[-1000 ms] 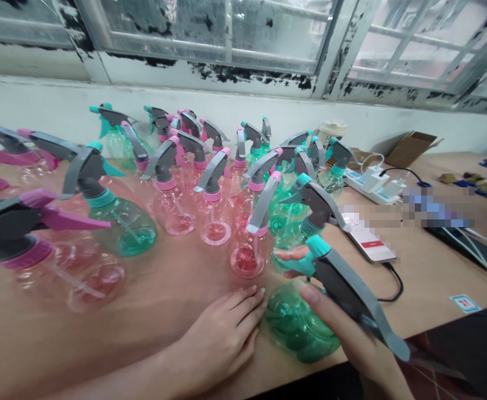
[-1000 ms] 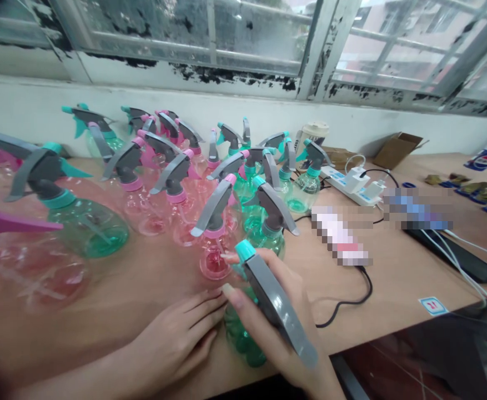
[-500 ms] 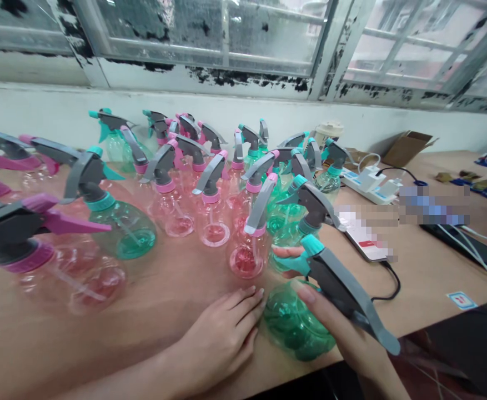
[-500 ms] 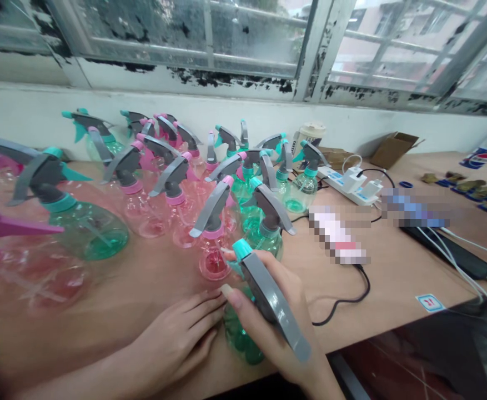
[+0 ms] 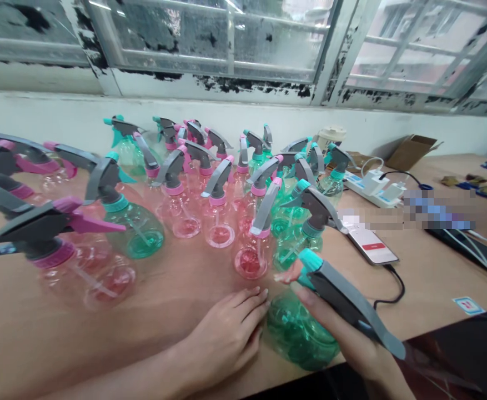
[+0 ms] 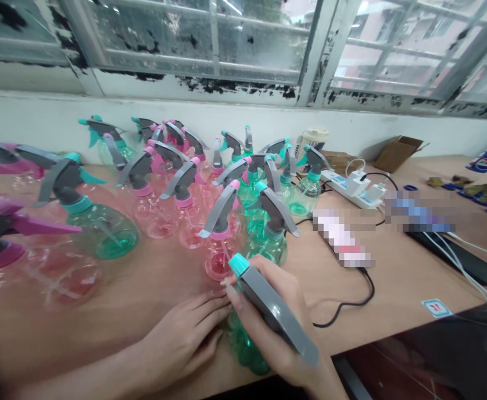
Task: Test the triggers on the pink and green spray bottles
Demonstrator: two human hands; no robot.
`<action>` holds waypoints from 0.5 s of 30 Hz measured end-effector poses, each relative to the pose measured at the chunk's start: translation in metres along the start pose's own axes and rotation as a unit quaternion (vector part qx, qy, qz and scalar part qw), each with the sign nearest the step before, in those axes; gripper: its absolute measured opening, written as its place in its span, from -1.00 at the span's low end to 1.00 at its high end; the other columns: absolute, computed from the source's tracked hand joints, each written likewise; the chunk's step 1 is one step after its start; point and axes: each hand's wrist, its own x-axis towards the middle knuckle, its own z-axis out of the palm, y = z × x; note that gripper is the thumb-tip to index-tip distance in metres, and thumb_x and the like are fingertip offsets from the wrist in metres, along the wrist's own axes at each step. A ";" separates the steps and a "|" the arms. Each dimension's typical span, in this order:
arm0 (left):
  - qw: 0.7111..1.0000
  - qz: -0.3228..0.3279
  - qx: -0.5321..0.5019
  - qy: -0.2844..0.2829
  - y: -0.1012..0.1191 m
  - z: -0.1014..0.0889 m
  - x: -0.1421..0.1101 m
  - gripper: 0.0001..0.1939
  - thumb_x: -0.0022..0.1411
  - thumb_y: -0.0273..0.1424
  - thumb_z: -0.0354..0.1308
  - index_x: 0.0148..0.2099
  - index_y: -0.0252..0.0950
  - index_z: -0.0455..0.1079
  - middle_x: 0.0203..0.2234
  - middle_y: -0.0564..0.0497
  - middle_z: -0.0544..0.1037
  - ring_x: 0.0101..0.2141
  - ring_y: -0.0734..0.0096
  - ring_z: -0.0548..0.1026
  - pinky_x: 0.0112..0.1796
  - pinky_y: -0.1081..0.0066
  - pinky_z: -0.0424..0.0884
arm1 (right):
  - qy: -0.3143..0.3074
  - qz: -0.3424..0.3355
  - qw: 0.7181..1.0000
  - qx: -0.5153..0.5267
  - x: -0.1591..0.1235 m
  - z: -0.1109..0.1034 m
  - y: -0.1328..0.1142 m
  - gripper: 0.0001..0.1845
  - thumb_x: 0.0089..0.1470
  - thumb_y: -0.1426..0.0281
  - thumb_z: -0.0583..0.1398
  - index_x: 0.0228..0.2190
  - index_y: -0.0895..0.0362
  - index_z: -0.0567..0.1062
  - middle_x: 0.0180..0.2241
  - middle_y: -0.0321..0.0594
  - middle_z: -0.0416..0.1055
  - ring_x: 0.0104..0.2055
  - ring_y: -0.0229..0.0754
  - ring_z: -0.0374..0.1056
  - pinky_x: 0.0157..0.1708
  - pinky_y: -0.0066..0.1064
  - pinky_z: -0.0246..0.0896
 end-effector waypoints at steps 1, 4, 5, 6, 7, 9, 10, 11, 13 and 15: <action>1.000 -0.013 -0.015 -0.002 0.000 -0.001 0.000 -0.58 0.20 -0.52 0.05 0.13 -0.42 0.29 0.02 -0.20 0.52 0.01 0.16 0.49 0.03 0.18 0.46 | -0.007 0.001 1.000 0.008 -0.001 0.000 0.001 -0.84 0.14 0.27 0.17 -0.36 0.04 0.52 -0.48 -0.30 0.49 -0.49 -0.20 0.44 -0.47 -0.40 0.44; 0.997 -0.047 -0.058 -0.008 0.002 -0.004 -0.002 -0.44 0.12 -0.36 0.18 0.15 -0.40 0.21 0.02 -0.25 0.50 0.01 0.05 0.49 0.00 0.07 0.46 | -0.028 0.017 0.998 0.051 -0.007 0.002 0.004 -0.79 0.14 0.29 0.18 -0.16 0.00 0.48 -0.38 -0.32 0.52 -0.41 -0.18 0.48 -0.40 -0.39 0.47; 0.996 -0.055 -0.069 -0.009 0.003 -0.004 -0.002 -0.36 0.08 -0.30 0.23 0.18 -0.40 0.18 0.03 -0.28 0.48 0.02 0.00 0.47 0.00 0.02 0.45 | -0.033 0.027 0.997 0.064 -0.009 0.002 0.005 -0.77 0.14 0.29 0.19 -0.13 -0.01 0.46 -0.37 -0.32 0.52 -0.41 -0.18 0.48 -0.39 -0.39 0.47; 0.995 -0.062 -0.081 -0.005 0.005 -0.005 -0.003 -0.27 0.04 -0.24 0.26 0.20 -0.39 0.13 0.05 -0.30 0.46 0.03 -0.05 0.46 0.01 -0.02 0.43 | -0.036 0.037 0.996 0.073 -0.011 0.003 0.005 -0.76 0.14 0.29 0.19 -0.12 -0.01 0.44 -0.37 -0.32 0.52 -0.41 -0.18 0.47 -0.40 -0.39 0.47; 0.993 -0.067 -0.094 0.001 0.007 -0.005 -0.003 -0.20 0.01 -0.19 0.30 0.22 -0.38 0.09 0.07 -0.31 0.44 0.05 -0.07 0.44 0.01 -0.04 0.42 | -0.036 0.044 0.995 0.078 -0.012 0.004 0.004 -0.77 0.14 0.28 0.20 -0.13 0.00 0.44 -0.38 -0.32 0.52 -0.42 -0.18 0.47 -0.41 -0.39 0.47; 0.988 -0.080 -0.128 0.024 0.012 -0.006 -0.004 -0.09 -0.05 -0.12 0.34 0.25 -0.35 0.04 0.08 -0.30 0.42 0.06 -0.08 0.43 0.03 -0.05 0.40 | -0.021 0.047 0.996 0.070 -0.014 0.009 0.000 -0.78 0.12 0.25 0.21 -0.17 0.00 0.43 -0.38 -0.30 0.51 -0.43 -0.16 0.47 -0.43 -0.37 0.46; 0.985 -0.090 -0.146 0.036 0.015 -0.007 -0.005 -0.06 -0.07 -0.10 0.35 0.26 -0.33 0.03 0.08 -0.28 0.42 0.07 -0.07 0.43 0.04 -0.04 0.40 | -0.009 0.045 0.997 0.063 -0.015 0.013 -0.003 -0.77 0.11 0.24 0.21 -0.18 0.00 0.43 -0.38 -0.29 0.51 -0.40 -0.15 0.47 -0.41 -0.36 0.46; 0.980 -0.104 -0.160 0.047 0.017 -0.008 -0.006 -0.05 -0.07 -0.09 0.36 0.26 -0.31 0.03 0.08 -0.27 0.42 0.07 -0.06 0.42 0.05 -0.02 0.40 | 0.003 0.038 0.998 0.060 -0.014 0.018 -0.006 -0.77 0.10 0.24 0.22 -0.18 0.00 0.43 -0.36 -0.28 0.51 -0.37 -0.14 0.48 -0.38 -0.36 0.47; 0.973 -0.139 -0.173 0.061 0.020 -0.013 -0.012 -0.06 -0.07 -0.09 0.36 0.26 -0.29 0.04 0.09 -0.25 0.41 0.06 -0.05 0.43 0.03 -0.01 0.41 | 0.011 0.021 0.997 0.067 -0.012 0.031 -0.013 -0.73 0.08 0.25 0.24 -0.16 0.02 0.43 -0.35 -0.28 0.51 -0.32 -0.13 0.50 -0.32 -0.35 0.47; 0.974 -0.162 -0.145 0.068 0.022 -0.019 -0.021 -0.12 -0.01 -0.11 0.33 0.27 -0.28 0.05 0.09 -0.25 0.42 0.04 -0.05 0.45 -0.01 -0.01 0.45 | 0.001 0.002 0.995 0.097 -0.006 0.047 -0.020 -0.66 0.05 0.24 0.27 -0.13 0.05 0.42 -0.37 -0.29 0.50 -0.35 -0.16 0.50 -0.31 -0.36 0.47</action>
